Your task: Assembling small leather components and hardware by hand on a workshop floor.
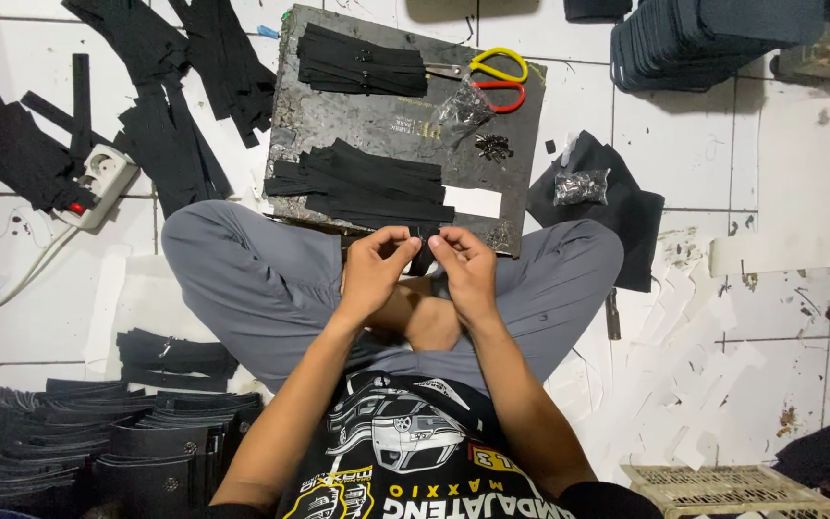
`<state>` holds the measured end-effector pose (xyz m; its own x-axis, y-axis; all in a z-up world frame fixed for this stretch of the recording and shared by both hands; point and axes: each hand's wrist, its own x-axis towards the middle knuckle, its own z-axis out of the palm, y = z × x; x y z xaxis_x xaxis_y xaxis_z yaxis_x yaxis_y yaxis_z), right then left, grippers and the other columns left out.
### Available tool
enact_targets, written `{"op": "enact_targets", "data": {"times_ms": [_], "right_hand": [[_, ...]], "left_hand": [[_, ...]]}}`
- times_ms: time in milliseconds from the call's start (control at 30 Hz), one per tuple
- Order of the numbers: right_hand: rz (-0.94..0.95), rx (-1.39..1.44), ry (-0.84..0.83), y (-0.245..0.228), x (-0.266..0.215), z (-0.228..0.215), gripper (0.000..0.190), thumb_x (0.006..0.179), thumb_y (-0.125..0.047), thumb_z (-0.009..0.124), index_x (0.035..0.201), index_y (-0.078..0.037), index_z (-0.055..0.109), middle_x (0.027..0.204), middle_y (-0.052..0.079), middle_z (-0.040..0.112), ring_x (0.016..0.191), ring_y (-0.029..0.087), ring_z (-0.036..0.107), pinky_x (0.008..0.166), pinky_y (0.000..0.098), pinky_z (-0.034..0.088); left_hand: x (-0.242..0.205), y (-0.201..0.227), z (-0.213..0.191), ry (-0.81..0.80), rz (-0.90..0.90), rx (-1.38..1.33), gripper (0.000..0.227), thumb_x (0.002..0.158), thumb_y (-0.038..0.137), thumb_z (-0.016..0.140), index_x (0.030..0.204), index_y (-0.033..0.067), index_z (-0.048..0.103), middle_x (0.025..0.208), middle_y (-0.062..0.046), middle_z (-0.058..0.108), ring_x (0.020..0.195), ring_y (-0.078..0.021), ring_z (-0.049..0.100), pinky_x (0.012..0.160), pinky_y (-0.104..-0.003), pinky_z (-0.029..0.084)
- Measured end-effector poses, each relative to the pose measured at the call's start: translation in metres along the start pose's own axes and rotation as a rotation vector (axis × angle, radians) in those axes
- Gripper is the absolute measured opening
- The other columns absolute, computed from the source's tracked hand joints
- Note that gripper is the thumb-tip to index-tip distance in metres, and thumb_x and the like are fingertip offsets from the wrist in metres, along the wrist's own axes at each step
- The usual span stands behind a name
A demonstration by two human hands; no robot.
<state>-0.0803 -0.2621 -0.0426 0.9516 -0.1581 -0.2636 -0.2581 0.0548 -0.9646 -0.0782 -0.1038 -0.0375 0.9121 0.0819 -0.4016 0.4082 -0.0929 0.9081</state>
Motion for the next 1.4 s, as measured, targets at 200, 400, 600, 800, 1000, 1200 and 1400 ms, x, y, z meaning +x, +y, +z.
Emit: {"op": "enact_targets", "data": {"times_ms": [200, 400, 600, 800, 1000, 1200, 1400], "right_hand": [[0.010, -0.040, -0.028, 0.005, 0.001, -0.003, 0.018, 0.088, -0.021, 0.083, 0.100, -0.009, 0.077, 0.080, 0.000, 0.068, 0.072, 0.005, 0.064, 0.067, 0.0212, 0.054], [0.017, -0.035, 0.010, -0.001, 0.000, -0.002, 0.014, 0.093, -0.021, 0.078, 0.100, -0.010, 0.076, 0.079, -0.002, 0.065, 0.072, 0.004, 0.062, 0.067, 0.0187, 0.051], [-0.032, -0.145, -0.012, 0.010, 0.002, -0.006, 0.014, 0.090, -0.018, 0.081, 0.100, -0.009, 0.079, 0.075, 0.003, 0.071, 0.069, 0.006, 0.065, 0.064, 0.0215, 0.055], [-0.204, -0.299, -0.073, -0.014, 0.011, -0.020, 0.011, 0.089, -0.010, 0.078, 0.099, -0.012, 0.082, 0.078, 0.009, 0.077, 0.074, 0.018, 0.073, 0.069, 0.0321, 0.058], [-0.495, -0.626, 0.115, -0.031, 0.070, -0.060, 0.011, 0.090, -0.004, 0.076, 0.098, -0.012, 0.078, 0.086, 0.008, 0.075, 0.081, 0.029, 0.073, 0.072, 0.0369, 0.056], [-0.605, -0.768, 0.136, 0.002, 0.141, -0.075, 0.014, 0.085, -0.002, 0.076, 0.099, -0.003, 0.076, 0.086, 0.012, 0.070, 0.084, 0.033, 0.069, 0.077, 0.0413, 0.054], [-0.641, -1.065, 0.110, 0.018, 0.166, -0.074, 0.016, 0.088, -0.012, 0.077, 0.103, -0.010, 0.075, 0.089, 0.004, 0.065, 0.091, 0.027, 0.064, 0.081, 0.0409, 0.050]], "left_hand": [[0.004, 0.004, 0.002, 0.016, -0.004, -0.060, 0.015, 0.088, 0.022, 0.078, 0.099, 0.0122, 0.080, 0.079, -0.002, 0.074, 0.079, -0.0096, 0.063, 0.073, -0.030, 0.055], [0.004, -0.006, 0.004, -0.057, -0.005, -0.164, 0.016, 0.092, 0.021, 0.074, 0.103, 0.0108, 0.079, 0.083, 0.001, 0.070, 0.081, -0.0101, 0.060, 0.074, -0.027, 0.053], [0.001, 0.006, 0.009, -0.005, 0.106, -0.142, 0.011, 0.088, 0.013, 0.080, 0.098, 0.0077, 0.082, 0.082, -0.005, 0.077, 0.080, -0.0087, 0.062, 0.072, -0.028, 0.055], [0.010, 0.002, 0.014, 0.016, 0.169, -0.027, 0.009, 0.088, 0.014, 0.082, 0.097, 0.0123, 0.083, 0.082, -0.006, 0.078, 0.079, -0.0116, 0.069, 0.070, -0.031, 0.057], [0.022, 0.004, 0.016, 0.047, 0.148, 0.031, 0.009, 0.090, 0.011, 0.078, 0.098, 0.0093, 0.082, 0.079, -0.008, 0.078, 0.077, -0.0133, 0.068, 0.069, -0.034, 0.057], [0.027, 0.008, 0.023, 0.030, 0.118, 0.069, 0.011, 0.091, 0.012, 0.076, 0.100, 0.0107, 0.082, 0.080, -0.011, 0.078, 0.077, -0.0156, 0.069, 0.067, -0.036, 0.057], [0.028, 0.013, 0.035, 0.026, 0.142, 0.055, 0.011, 0.090, 0.011, 0.077, 0.099, 0.0112, 0.083, 0.081, -0.013, 0.078, 0.079, -0.0181, 0.071, 0.066, -0.037, 0.058]]}}
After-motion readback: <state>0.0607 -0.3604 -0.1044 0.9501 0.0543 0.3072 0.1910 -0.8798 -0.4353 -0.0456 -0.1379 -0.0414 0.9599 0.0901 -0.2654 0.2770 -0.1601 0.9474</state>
